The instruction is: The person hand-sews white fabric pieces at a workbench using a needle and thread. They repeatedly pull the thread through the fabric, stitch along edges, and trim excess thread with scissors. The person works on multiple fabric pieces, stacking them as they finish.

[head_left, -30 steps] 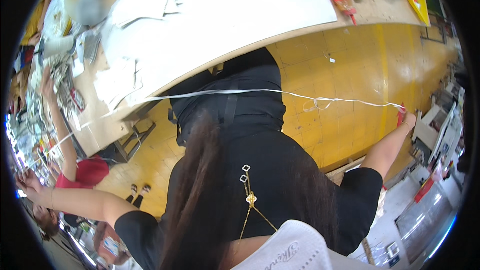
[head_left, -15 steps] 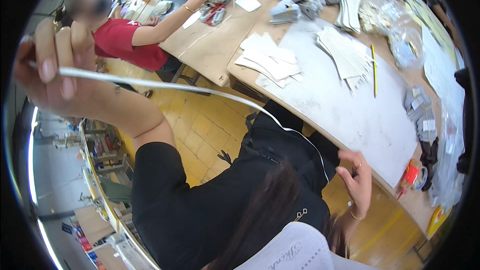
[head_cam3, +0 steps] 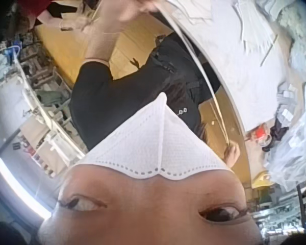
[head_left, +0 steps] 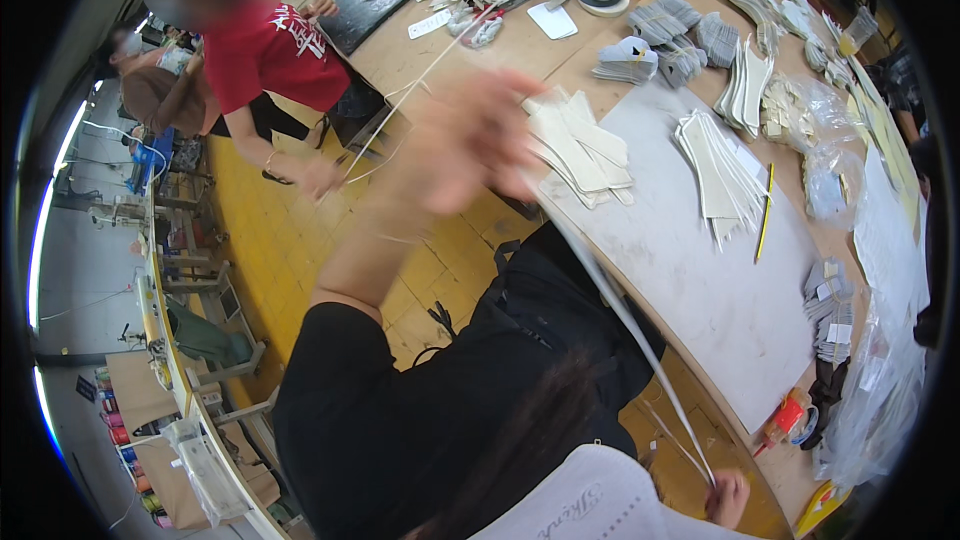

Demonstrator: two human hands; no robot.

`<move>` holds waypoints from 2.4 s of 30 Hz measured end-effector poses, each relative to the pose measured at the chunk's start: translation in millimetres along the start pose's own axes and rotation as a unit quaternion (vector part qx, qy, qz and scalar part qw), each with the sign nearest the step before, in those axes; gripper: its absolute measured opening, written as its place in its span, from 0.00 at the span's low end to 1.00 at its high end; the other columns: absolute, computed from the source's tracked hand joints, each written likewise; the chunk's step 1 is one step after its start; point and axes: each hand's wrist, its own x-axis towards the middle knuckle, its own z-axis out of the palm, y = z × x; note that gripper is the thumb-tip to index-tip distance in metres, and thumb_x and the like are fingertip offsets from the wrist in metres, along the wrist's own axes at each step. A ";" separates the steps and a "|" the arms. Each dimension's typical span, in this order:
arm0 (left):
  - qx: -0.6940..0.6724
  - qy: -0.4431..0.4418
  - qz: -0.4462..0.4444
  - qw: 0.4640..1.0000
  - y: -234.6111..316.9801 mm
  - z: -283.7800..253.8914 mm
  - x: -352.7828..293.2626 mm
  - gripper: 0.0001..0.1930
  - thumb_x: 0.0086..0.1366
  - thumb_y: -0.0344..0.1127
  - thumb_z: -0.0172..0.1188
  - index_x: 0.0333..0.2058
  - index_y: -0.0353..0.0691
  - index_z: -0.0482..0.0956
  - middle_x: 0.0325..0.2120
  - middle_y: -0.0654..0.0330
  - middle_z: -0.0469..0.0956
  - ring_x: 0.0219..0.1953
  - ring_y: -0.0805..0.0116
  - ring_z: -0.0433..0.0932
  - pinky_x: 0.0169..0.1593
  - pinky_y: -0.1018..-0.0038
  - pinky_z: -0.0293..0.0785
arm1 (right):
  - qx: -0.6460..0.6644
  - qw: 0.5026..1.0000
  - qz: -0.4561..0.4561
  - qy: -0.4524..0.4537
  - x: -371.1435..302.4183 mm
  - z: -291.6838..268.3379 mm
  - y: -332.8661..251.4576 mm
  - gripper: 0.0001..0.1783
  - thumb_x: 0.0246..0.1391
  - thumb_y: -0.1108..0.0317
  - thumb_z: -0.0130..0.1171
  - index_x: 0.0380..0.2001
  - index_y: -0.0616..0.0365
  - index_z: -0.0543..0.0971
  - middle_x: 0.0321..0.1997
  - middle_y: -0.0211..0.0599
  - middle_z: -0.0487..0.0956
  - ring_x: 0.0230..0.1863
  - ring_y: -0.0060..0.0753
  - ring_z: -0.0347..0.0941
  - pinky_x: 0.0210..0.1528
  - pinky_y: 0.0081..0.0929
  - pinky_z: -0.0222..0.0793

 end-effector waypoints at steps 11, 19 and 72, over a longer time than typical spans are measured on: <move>0.060 -0.225 -0.157 0.960 -222.5 124.4 -20.9 0.20 0.79 0.38 0.48 0.61 0.30 0.74 0.43 0.52 0.85 0.41 0.67 0.87 0.47 0.75 0.81 | -0.291 0.879 -0.220 0.307 30.0 98.2 -67.5 0.16 0.55 0.83 0.64 0.48 0.68 0.83 0.58 0.49 0.77 0.52 0.39 0.79 0.52 0.32 0.79; 0.165 -0.157 -0.069 0.971 -198.9 100.1 -7.8 0.18 0.77 0.35 0.52 0.61 0.34 0.76 0.50 0.53 0.85 0.40 0.74 0.85 0.50 0.76 0.80 | -0.252 0.837 -0.440 0.203 163.4 255.8 -126.7 0.14 0.44 0.80 0.74 0.36 0.60 0.83 0.36 0.34 0.82 0.35 0.37 0.72 0.37 0.31 0.70; 0.221 -0.086 -0.105 0.966 -67.0 33.0 27.0 0.12 0.55 0.22 0.73 0.38 0.34 0.83 0.32 0.61 0.80 0.27 0.77 0.75 0.32 0.81 0.69 | 0.112 0.957 -0.255 -0.080 271.2 241.1 -182.4 0.07 0.66 0.65 0.59 0.41 0.57 0.78 0.36 0.31 0.84 0.15 0.08 0.63 0.14 0.11 0.57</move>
